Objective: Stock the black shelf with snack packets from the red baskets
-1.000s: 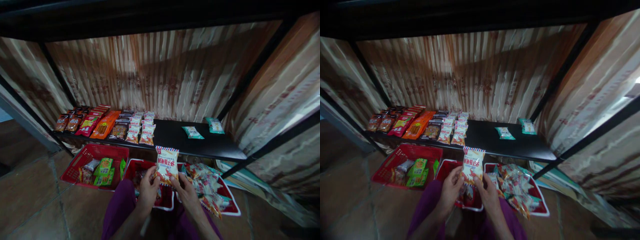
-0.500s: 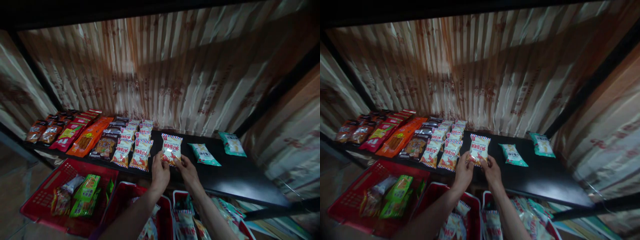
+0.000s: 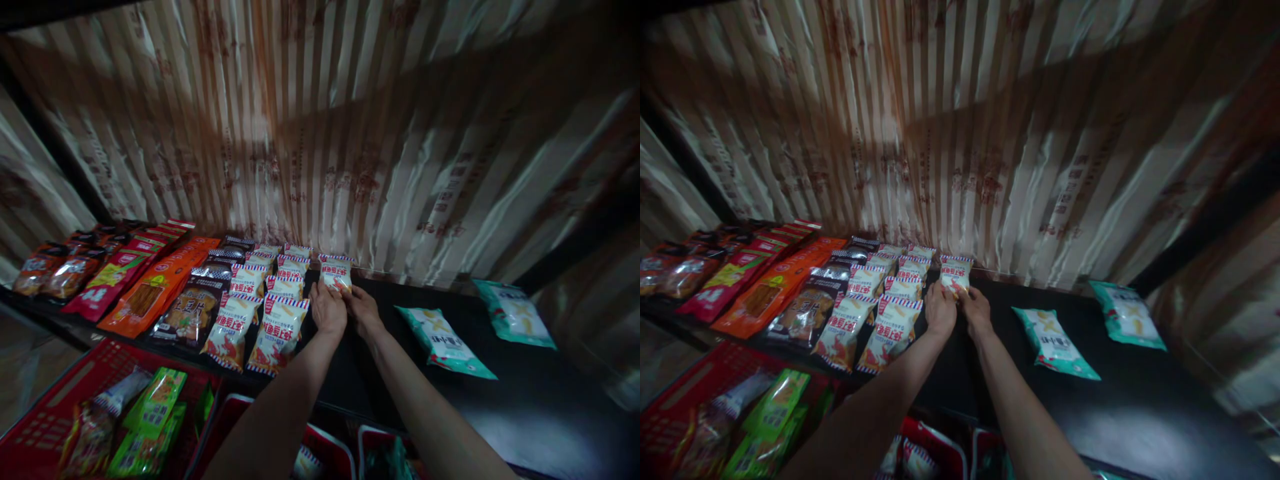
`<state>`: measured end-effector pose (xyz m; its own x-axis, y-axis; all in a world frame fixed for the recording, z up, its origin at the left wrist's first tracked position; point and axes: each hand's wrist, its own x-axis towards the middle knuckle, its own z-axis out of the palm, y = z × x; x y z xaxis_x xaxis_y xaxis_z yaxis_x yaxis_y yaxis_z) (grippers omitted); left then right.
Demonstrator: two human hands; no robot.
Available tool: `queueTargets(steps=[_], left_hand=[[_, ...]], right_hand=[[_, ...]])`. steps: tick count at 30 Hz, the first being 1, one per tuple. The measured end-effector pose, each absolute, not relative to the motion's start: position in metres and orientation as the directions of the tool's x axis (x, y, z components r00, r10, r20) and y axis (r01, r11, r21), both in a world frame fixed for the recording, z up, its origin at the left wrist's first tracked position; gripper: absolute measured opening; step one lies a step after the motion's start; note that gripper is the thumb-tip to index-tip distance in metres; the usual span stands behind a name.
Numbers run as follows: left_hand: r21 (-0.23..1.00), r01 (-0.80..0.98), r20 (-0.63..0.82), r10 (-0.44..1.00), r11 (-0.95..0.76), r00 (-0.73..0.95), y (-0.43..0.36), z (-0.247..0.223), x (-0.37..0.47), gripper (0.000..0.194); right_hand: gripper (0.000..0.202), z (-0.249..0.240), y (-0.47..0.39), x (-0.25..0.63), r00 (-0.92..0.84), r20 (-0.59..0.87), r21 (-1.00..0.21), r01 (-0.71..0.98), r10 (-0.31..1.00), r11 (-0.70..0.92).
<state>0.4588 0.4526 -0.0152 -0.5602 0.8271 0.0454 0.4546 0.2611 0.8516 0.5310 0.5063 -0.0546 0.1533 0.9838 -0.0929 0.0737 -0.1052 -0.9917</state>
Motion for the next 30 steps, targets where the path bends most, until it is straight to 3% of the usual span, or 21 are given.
queueTargets(steps=[14,30], left_hand=[[0.829,0.469,0.043,0.801,0.305,-0.597,0.493,-0.030,0.456,0.044],[0.850,0.469,0.079,0.820,0.241,-0.567,0.492,-0.035,0.451,0.040]], right_hand=[[0.032,-0.083,0.558,0.526,0.131,0.027,-0.934,0.356,0.991,-0.022],[0.016,-0.054,0.541,0.518,0.111,0.064,-0.846,0.533,0.992,-0.006]])
